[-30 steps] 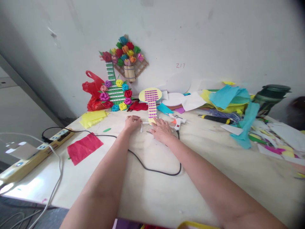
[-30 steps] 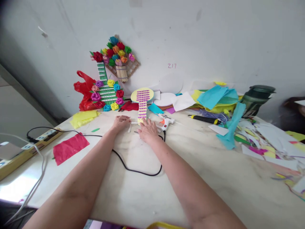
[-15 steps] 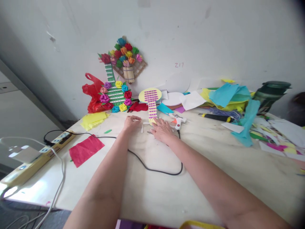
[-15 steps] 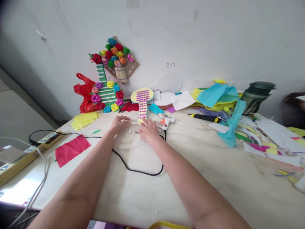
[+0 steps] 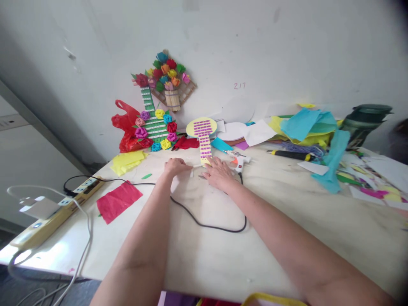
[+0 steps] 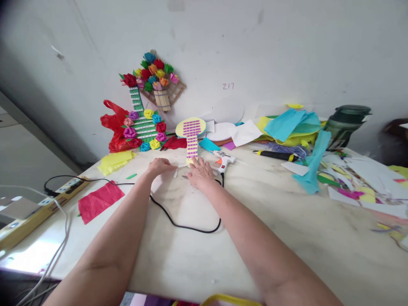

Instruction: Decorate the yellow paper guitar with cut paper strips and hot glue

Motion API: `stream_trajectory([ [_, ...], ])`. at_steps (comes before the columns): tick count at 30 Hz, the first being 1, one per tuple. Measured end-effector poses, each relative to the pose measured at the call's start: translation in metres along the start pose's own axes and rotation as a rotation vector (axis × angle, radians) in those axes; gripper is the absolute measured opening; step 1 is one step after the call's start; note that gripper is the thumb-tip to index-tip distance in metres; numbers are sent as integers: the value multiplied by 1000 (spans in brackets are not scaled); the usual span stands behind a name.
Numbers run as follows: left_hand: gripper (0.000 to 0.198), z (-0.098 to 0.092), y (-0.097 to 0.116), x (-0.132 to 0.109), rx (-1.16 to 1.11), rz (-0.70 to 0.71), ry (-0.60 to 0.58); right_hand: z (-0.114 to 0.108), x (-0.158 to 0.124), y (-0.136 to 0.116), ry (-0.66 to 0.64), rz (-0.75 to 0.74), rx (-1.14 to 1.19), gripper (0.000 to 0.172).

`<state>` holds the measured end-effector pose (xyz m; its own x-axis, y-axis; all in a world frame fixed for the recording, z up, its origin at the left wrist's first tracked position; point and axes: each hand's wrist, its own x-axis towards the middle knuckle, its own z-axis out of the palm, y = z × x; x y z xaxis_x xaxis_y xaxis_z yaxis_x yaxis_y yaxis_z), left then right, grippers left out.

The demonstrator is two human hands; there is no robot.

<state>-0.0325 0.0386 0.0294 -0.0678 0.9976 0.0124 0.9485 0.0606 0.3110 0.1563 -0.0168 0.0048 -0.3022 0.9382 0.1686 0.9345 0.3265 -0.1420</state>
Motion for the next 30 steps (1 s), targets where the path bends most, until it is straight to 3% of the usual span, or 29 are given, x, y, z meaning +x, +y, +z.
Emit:
stream_trajectory([
  [9, 27, -1, 7, -1, -14, 23, -132, -1, 0, 0, 2, 2, 37, 49],
  [15, 13, 2, 3, 4, -197, -3, -206, -2, -1, 1, 33, -6, 37, 47],
  [21, 9, -12, -6, -1, -394, 14, -179, 4, 2, 5, 146, -99, 34, 40],
  [25, 13, -20, -14, -5, -726, 60, -213, 7, 4, 5, 234, -184, 84, 35],
  [30, 16, -21, -9, -12, -1141, 189, -448, 4, 11, 5, 366, -116, 267, 35],
])
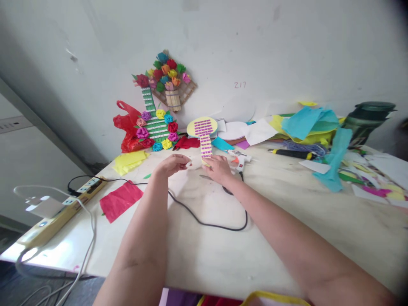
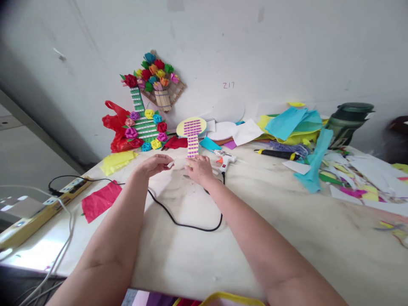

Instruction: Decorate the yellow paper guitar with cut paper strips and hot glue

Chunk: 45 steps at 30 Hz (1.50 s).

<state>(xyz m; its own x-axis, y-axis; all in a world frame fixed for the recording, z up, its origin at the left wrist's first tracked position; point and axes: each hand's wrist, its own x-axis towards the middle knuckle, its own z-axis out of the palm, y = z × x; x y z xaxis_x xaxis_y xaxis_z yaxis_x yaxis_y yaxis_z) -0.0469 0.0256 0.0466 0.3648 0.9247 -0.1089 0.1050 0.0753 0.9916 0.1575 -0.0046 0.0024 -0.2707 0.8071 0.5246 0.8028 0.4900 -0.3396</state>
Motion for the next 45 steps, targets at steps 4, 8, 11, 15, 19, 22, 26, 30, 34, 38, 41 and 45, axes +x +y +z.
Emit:
stream_trajectory([
  [4, 14, 9, 1, 2, -156, 24, -171, -4, 8, 1, 55, 63, 326, 36],
  [8, 14, 15, 0, 3, -171, 7, -239, -9, 11, 3, 24, 92, 687, 32],
  [11, 14, 18, 0, 3, -160, -10, -241, -14, 11, 5, -7, 157, 838, 25],
  [15, 16, 23, 3, 2, -112, -6, -200, -19, 11, 4, -1, 238, 935, 21],
  [19, 21, 29, 7, 3, -24, 31, -131, -24, 11, 3, -13, 258, 938, 21],
  [22, 26, 33, 9, 7, 20, 115, -85, -27, 11, 5, 16, 286, 887, 19],
  [26, 32, 31, 4, 14, 181, 252, 40, -30, 12, 11, 145, 392, 894, 19],
  [30, 38, 24, -12, 21, 558, 223, 275, -31, 11, 17, 224, 497, 969, 18],
  [34, 33, 19, -27, 26, 868, 183, 324, -28, 10, 20, 262, 534, 997, 22],
  [38, 26, 19, -37, 29, 980, 180, 357, -22, 9, 21, 256, 527, 985, 24],
  [41, 24, 18, -41, 30, 982, 227, 348, -19, 9, 22, 240, 536, 973, 24],
  [45, 21, 17, -42, 28, 974, 268, 342, -16, 7, 23, 217, 536, 955, 23],
])
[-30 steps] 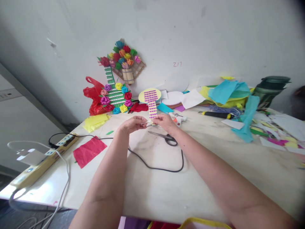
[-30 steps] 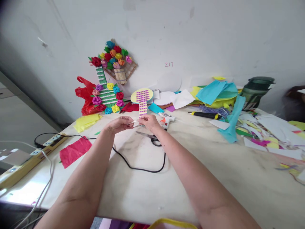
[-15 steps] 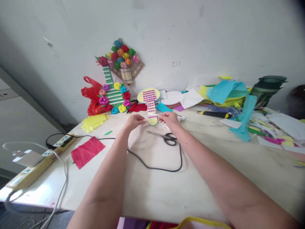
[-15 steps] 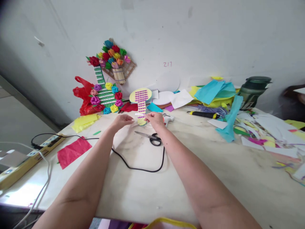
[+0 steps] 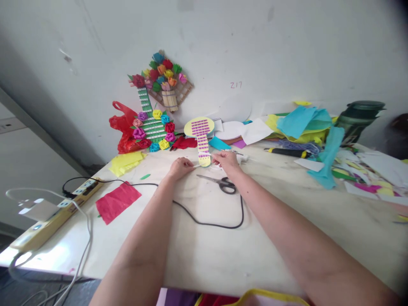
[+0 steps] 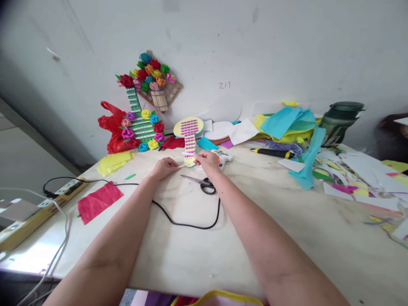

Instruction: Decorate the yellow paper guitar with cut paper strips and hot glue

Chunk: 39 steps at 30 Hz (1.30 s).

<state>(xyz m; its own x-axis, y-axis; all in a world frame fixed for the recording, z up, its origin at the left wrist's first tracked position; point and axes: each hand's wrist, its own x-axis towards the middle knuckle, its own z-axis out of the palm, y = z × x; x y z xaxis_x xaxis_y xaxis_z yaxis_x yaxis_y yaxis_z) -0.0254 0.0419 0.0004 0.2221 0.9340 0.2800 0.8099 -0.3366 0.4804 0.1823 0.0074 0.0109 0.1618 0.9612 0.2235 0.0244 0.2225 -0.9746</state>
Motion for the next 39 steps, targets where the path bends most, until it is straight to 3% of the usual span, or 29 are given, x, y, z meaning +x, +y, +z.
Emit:
stream_trajectory([
  [6, 20, -3, 3, -2, 25, -5, 2, 0, -1, -1, 11, 29, -18, 19],
  [13, 15, -1, 1, 4, 99, 105, 42, -1, -1, -3, 19, 27, -16, 19],
  [18, 20, 1, -2, 6, 95, 40, 60, -1, 0, -2, 19, 33, -9, 18],
  [30, 12, 3, 0, 8, 10, 201, 34, -1, 1, -2, 31, 19, -8, 22],
  [39, 24, -16, -8, -3, 63, 34, 27, 0, 0, -2, 4, -3, 25, 21],
])
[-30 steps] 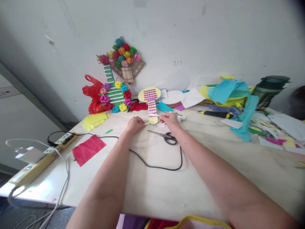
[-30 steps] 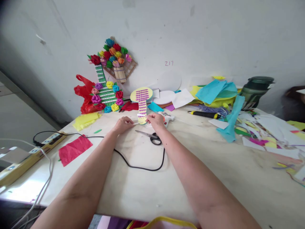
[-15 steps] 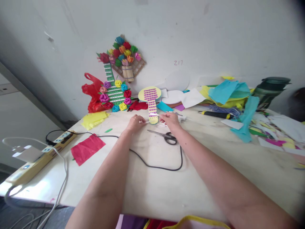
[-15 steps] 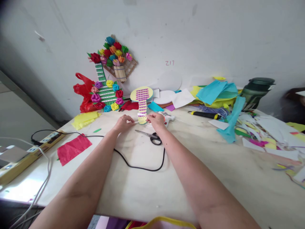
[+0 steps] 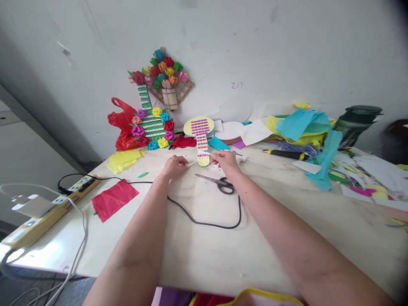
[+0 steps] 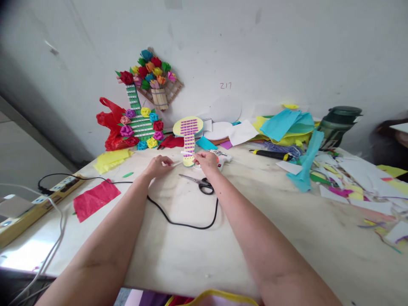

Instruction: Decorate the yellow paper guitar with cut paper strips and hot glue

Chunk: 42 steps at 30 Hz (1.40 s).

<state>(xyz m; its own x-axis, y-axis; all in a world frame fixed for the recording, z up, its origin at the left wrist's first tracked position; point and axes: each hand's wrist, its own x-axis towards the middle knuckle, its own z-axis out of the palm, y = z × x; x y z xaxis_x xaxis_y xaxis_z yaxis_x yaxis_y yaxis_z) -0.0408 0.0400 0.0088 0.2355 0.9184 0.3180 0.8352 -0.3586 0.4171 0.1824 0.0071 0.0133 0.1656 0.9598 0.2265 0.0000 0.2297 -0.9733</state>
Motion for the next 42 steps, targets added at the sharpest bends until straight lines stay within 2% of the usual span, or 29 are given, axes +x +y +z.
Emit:
stream_trajectory([
  [4, 25, -8, 10, -2, -142, -22, 81, 2, -1, -1, -3, -21, -10, 22],
  [6, 30, -7, 22, -3, -358, -49, 133, 4, -2, -2, 10, -17, -16, 21],
  [10, 33, 4, 52, -5, -890, -47, 123, 7, -6, -6, 15, -58, -49, 22],
  [14, 30, 13, 79, -10, -1151, -202, 266, 10, -10, -7, 4, -116, -95, 25],
  [16, 29, 13, 88, -13, -1288, -295, 294, 12, -13, -7, -7, -128, -98, 25],
  [19, 25, 13, 94, -16, -1442, -358, 333, 14, -17, -7, -37, -139, -111, 25],
  [22, 21, 13, 92, -19, -1503, -405, 367, 10, -19, -14, -143, -112, -235, 30],
  [24, 20, 14, 88, -22, -1525, -447, 375, 1, -20, -23, -239, -122, -438, 33],
  [27, 22, 18, 86, -25, -1536, -443, 364, -16, -23, -44, -347, -212, -941, 25],
  [29, 23, 21, 86, -27, -1538, -404, 352, -25, -30, -59, -460, -214, -1271, 30],
  [31, 25, 24, 86, -28, -1546, -369, 349, -30, -40, -70, -600, -83, -1500, 39],
  [34, 27, 28, 85, -29, -1554, -344, 346, -30, -55, -74, -698, -24, -1613, 50],
  [39, 27, 30, 79, -31, -1578, -342, 353, -25, -63, -58, -608, -118, -1635, 43],
  [42, 25, 30, 75, -31, -1600, -371, 374, -23, -61, -50, -614, -214, -1640, 40],
])
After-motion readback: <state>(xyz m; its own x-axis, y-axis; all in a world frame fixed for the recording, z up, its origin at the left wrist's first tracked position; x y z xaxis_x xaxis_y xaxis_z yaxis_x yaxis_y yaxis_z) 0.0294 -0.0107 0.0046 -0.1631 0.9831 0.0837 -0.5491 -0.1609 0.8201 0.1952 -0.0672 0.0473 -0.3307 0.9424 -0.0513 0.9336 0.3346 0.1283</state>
